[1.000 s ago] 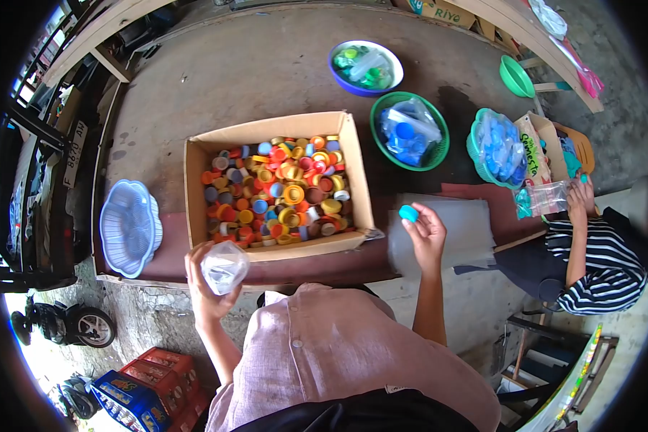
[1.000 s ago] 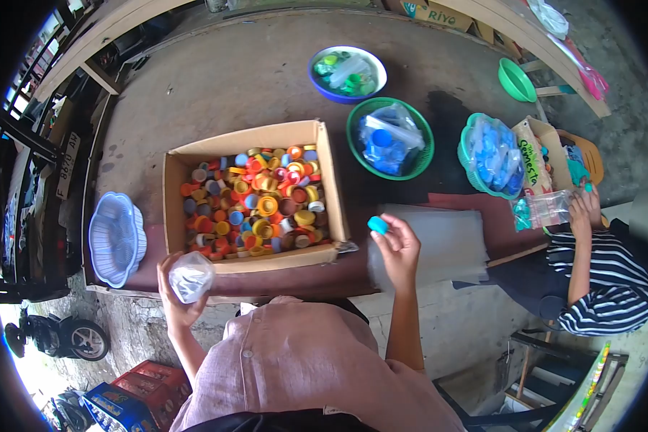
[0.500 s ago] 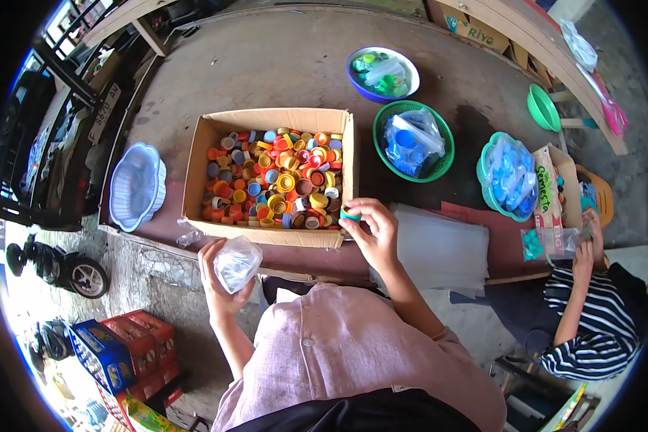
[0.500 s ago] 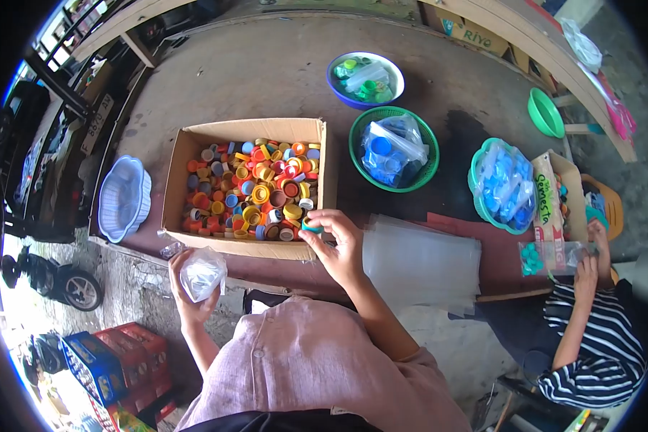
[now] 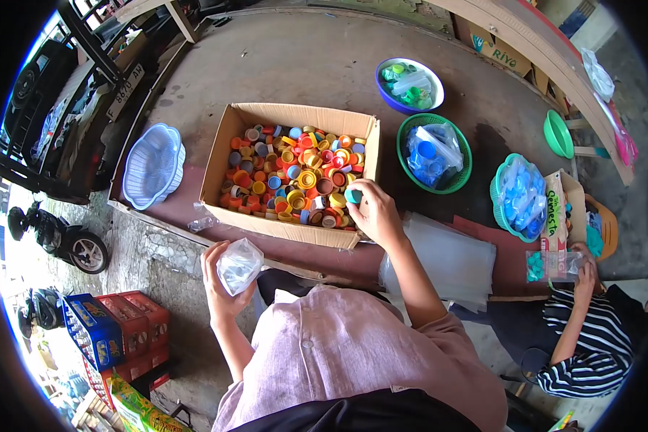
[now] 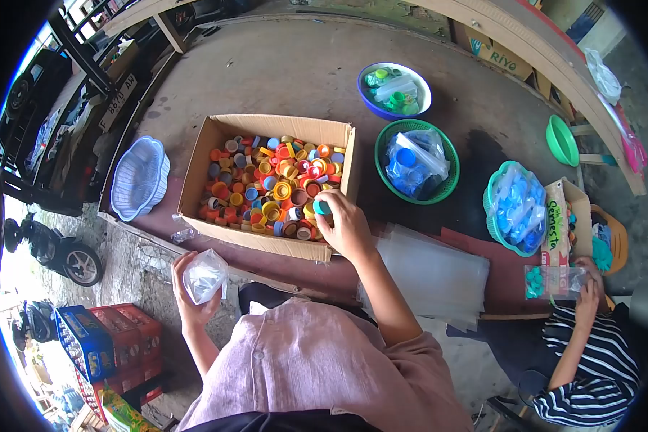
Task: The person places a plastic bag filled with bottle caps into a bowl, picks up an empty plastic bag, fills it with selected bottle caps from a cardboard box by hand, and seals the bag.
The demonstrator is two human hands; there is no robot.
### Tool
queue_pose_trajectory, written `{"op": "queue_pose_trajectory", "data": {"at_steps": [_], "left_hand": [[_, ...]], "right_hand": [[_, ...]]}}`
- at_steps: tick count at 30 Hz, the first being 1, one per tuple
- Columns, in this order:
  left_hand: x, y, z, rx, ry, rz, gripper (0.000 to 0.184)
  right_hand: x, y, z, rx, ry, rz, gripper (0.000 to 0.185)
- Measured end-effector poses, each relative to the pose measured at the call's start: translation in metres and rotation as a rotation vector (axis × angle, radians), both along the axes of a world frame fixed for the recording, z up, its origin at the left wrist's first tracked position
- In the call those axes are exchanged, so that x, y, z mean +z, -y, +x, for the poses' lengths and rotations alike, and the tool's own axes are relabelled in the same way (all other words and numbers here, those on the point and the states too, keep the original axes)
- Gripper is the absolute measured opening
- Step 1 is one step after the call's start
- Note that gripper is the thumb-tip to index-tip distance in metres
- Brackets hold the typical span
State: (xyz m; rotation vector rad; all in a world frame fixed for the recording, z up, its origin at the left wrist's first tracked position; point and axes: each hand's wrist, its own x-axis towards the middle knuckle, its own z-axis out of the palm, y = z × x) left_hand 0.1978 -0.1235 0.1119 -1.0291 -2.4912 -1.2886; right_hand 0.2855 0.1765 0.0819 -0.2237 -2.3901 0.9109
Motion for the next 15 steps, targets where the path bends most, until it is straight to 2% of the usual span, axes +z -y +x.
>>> {"op": "queue_pose_trajectory", "data": {"at_steps": [5,8,13,15], "left_hand": [[0.001,-0.002,-0.003,0.011,0.014,-0.004,0.064],[0.002,-0.005,-0.006,0.011,0.023,-0.007,0.064],[0.005,-0.015,-0.009,-0.007,0.015,0.012,0.063],[0.005,-0.018,-0.01,-0.02,0.004,0.019,0.063]], "right_hand": [[0.003,0.004,0.0,0.061,0.021,-0.029,0.021],[0.002,0.006,-0.001,0.066,0.025,-0.155,0.014],[-0.005,0.005,-0.001,0.086,0.001,-0.119,0.01],[-0.002,0.006,-0.001,0.069,0.007,-0.23,0.01]]}}
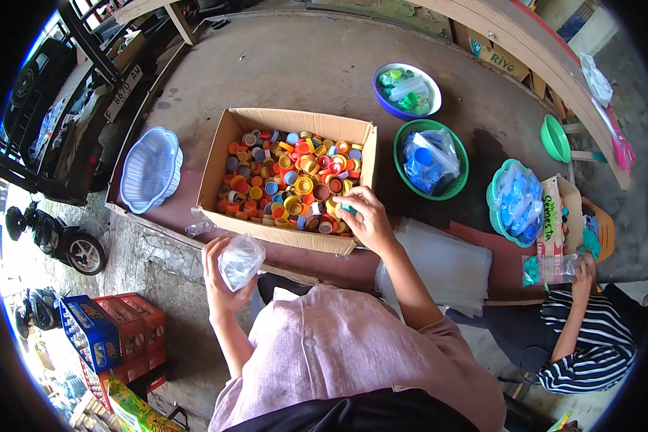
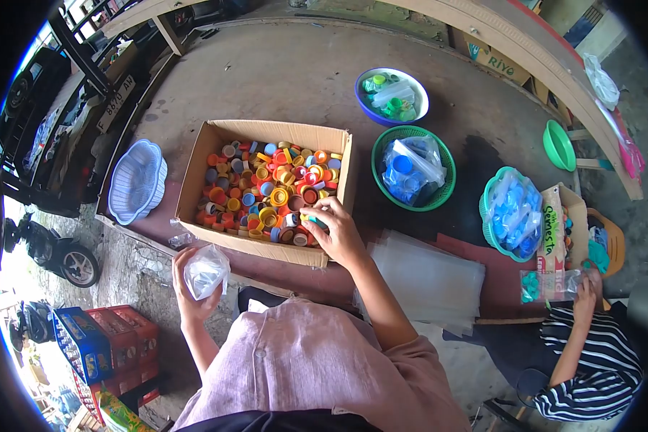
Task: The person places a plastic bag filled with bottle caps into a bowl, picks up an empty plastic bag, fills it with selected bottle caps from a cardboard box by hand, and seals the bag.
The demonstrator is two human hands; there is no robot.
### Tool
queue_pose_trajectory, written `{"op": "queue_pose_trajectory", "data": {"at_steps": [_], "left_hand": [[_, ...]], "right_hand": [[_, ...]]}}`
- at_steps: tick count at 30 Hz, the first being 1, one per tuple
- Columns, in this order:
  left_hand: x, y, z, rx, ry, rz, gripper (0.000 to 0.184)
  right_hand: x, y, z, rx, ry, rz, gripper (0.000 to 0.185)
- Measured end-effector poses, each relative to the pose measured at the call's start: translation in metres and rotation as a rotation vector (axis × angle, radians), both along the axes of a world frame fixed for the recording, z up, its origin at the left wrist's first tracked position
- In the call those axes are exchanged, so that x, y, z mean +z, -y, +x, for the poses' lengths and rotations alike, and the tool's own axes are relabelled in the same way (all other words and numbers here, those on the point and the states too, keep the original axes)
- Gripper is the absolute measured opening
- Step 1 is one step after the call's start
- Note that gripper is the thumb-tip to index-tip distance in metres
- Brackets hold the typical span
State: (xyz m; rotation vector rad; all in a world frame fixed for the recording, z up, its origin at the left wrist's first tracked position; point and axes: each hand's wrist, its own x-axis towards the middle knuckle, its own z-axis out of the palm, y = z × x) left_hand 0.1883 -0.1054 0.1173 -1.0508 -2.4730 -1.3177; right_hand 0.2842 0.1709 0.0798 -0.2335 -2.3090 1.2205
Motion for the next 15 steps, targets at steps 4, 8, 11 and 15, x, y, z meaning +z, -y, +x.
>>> {"op": "queue_pose_trajectory", "data": {"at_steps": [4,8,11,15], "left_hand": [[-0.001,-0.002,0.001,-0.002,-0.003,-0.007,0.062],[-0.003,-0.002,0.003,0.012,-0.011,-0.013,0.062],[-0.003,-0.003,0.005,0.021,-0.015,-0.015,0.062],[-0.004,-0.01,0.009,0.019,-0.005,-0.008,0.062]], "right_hand": [[-0.002,-0.005,0.0,-0.037,-0.014,0.009,0.011],[-0.002,-0.014,0.006,-0.175,-0.152,0.046,0.021],[-0.016,-0.024,0.024,-0.34,-0.314,-0.321,0.03],[-0.029,-0.053,0.084,-0.646,-0.353,-0.501,0.03]]}}
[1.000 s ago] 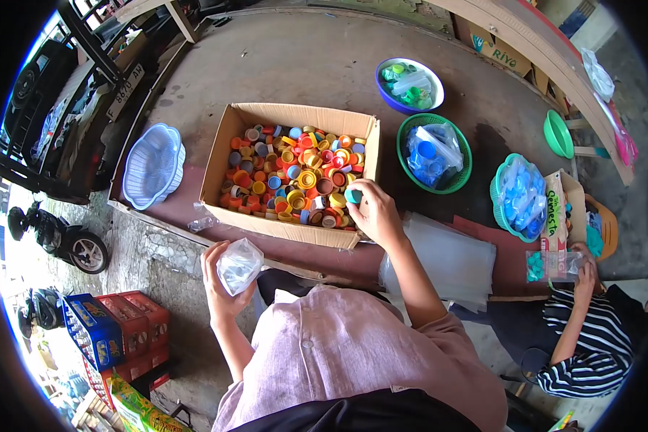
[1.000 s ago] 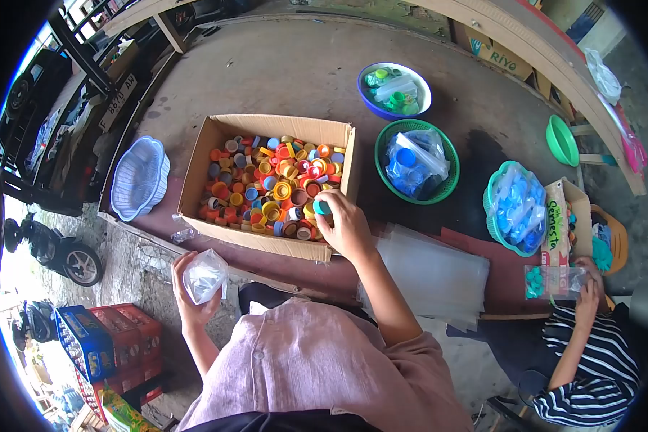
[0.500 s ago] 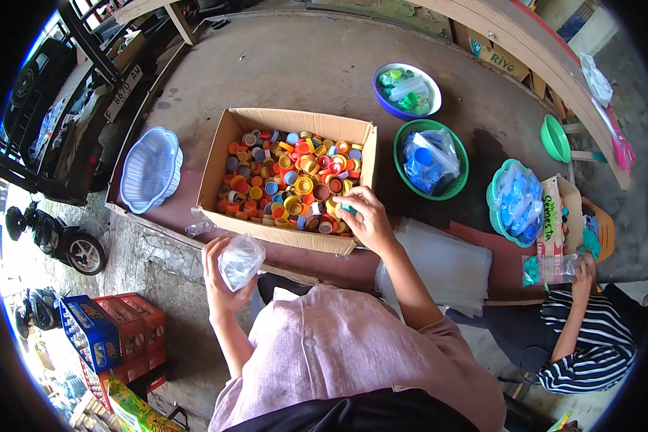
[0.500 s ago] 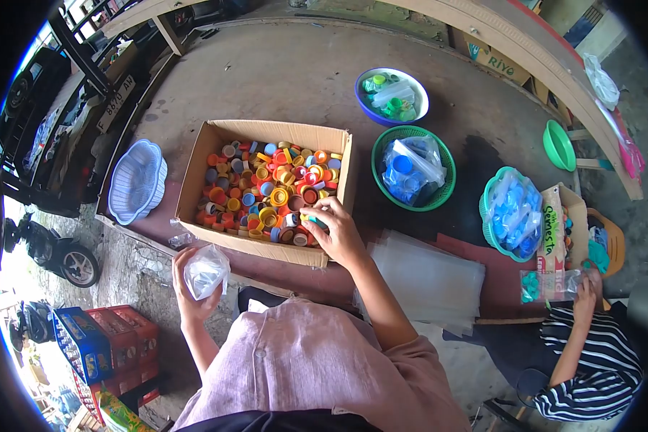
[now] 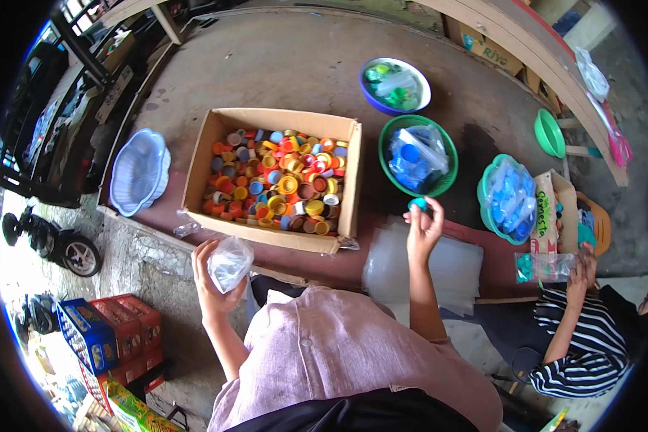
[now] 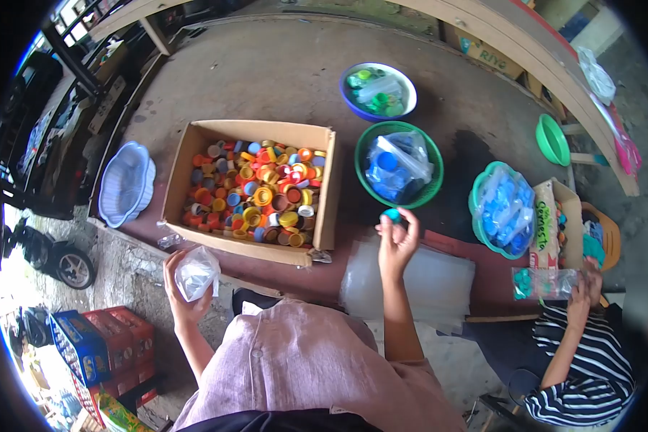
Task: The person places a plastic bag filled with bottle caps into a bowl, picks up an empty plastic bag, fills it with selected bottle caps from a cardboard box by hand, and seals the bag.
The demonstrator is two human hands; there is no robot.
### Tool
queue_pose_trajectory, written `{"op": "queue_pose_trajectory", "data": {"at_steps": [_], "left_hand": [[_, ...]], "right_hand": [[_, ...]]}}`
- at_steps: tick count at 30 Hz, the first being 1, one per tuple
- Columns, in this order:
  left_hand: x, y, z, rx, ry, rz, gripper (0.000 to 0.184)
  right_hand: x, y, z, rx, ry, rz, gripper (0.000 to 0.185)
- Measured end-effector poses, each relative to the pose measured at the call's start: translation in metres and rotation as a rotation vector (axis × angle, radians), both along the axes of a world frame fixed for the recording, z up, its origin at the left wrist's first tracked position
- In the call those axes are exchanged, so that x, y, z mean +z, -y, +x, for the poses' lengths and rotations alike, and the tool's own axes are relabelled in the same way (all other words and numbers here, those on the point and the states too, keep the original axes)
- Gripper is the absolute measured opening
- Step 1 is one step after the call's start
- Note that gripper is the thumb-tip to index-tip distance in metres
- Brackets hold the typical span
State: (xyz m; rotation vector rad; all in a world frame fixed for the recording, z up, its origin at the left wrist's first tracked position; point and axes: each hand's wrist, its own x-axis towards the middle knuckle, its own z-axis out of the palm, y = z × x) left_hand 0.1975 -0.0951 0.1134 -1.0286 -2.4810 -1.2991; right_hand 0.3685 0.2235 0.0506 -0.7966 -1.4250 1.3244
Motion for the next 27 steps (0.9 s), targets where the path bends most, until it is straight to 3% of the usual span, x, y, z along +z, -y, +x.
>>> {"op": "queue_pose_trajectory", "data": {"at_steps": [3,7,10,12,15,16,17,19,20,22,23,24,25,27], "left_hand": [[-0.004,-0.01,0.004,-0.013,-0.026,0.002,0.06],[-0.012,-0.024,0.007,0.039,-0.031,0.006,0.061],[-0.012,-0.033,0.011,0.074,-0.063,-0.033,0.061],[-0.012,-0.04,0.013,0.079,-0.081,-0.053,0.061],[-0.011,-0.049,0.016,0.076,-0.091,-0.057,0.061],[-0.009,-0.051,0.018,0.075,-0.088,-0.066,0.061],[-0.007,-0.053,0.019,0.076,-0.096,-0.066,0.061],[-0.005,-0.053,0.021,0.071,-0.104,-0.062,0.063],[-0.007,-0.052,0.021,0.066,-0.115,-0.06,0.063],[-0.01,-0.05,0.018,0.051,-0.113,-0.057,0.063],[-0.011,-0.049,0.018,0.046,-0.107,-0.056,0.063],[-0.012,-0.048,0.017,0.049,-0.105,-0.058,0.063],[-0.011,-0.047,0.014,0.064,-0.083,-0.069,0.062],[-0.007,-0.045,0.008,0.074,-0.042,-0.065,0.061]], "right_hand": [[-0.028,-0.038,0.058,-0.229,-0.018,0.073,0.026],[-0.025,-0.093,0.135,-0.487,0.087,0.084,0.019],[-0.016,-0.168,0.188,-0.611,-0.106,0.073,0.023],[0.004,-0.228,0.224,-0.612,-0.294,-0.078,0.03],[0.036,-0.325,0.281,-0.717,-0.479,-0.196,0.022],[0.026,-0.377,0.326,-0.591,-0.579,-0.286,0.019],[0.03,-0.395,0.337,-0.588,-0.587,-0.29,0.019],[0.033,-0.413,0.354,-0.851,-0.326,-0.453,0.015],[0.019,-0.414,0.359,-0.856,-0.331,-0.454,0.015],[-0.025,-0.412,0.37,-0.686,0.144,-0.307,0.022],[0.001,-0.35,0.305,-0.777,-0.078,-0.184,0.034],[-0.011,-0.318,0.272,-0.782,-0.17,-0.016,0.045],[-0.001,-0.271,0.231,-0.823,-0.133,0.089,0.034],[-0.006,-0.205,0.185,-0.744,0.061,0.292,0.036]]}}
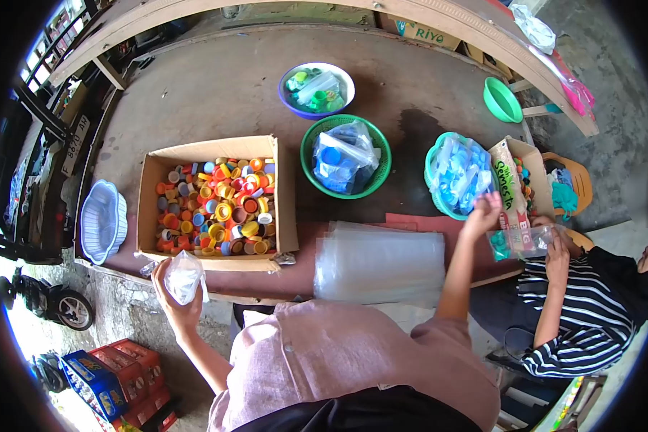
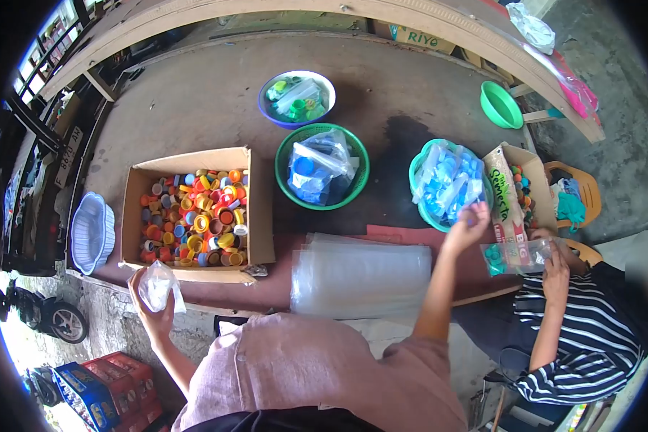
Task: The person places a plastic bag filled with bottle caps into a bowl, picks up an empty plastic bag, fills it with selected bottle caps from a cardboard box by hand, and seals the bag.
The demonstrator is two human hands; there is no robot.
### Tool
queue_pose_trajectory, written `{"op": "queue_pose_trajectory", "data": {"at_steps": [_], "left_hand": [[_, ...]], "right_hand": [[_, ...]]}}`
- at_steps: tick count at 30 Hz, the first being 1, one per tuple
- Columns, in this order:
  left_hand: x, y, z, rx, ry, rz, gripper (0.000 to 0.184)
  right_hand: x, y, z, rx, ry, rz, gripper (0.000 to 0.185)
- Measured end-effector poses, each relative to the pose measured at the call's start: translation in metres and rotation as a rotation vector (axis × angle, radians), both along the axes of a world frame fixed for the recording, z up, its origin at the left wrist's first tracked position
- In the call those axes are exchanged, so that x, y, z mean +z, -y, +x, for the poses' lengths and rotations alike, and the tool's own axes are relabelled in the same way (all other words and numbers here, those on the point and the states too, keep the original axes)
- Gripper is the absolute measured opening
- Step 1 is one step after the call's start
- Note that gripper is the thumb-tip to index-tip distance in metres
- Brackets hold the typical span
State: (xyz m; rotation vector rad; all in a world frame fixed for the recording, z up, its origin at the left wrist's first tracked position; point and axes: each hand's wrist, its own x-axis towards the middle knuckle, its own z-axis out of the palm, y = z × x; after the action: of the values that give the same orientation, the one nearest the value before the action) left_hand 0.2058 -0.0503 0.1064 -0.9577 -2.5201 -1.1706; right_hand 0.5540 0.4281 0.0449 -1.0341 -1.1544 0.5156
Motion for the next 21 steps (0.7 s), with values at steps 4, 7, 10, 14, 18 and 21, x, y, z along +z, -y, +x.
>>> {"op": "queue_pose_trajectory", "data": {"at_steps": [4,7,10,14,18,21], "left_hand": [[0.002,0.006,-0.017,-0.058,-0.029,0.018,0.061],[0.001,0.024,-0.034,-0.052,-0.003,0.036,0.063],[0.001,0.051,-0.053,-0.028,0.017,0.059,0.062],[-0.006,0.098,-0.089,-0.031,0.014,0.058,0.064],[-0.012,0.138,-0.129,-0.046,0.01,0.047,0.064],[-0.012,0.154,-0.156,-0.066,0.027,0.024,0.065]], "right_hand": [[-0.002,0.126,-0.093,0.357,-0.013,-0.065,0.025],[0.011,0.201,-0.147,0.485,0.23,0.086,0.015],[0.035,0.262,-0.188,0.638,0.378,0.133,0.018],[0.033,0.311,-0.24,0.806,0.418,0.119,0.017],[0.036,0.341,-0.286,0.869,0.496,0.04,0.012],[0.029,0.356,-0.311,0.868,0.516,0.056,0.011]]}}
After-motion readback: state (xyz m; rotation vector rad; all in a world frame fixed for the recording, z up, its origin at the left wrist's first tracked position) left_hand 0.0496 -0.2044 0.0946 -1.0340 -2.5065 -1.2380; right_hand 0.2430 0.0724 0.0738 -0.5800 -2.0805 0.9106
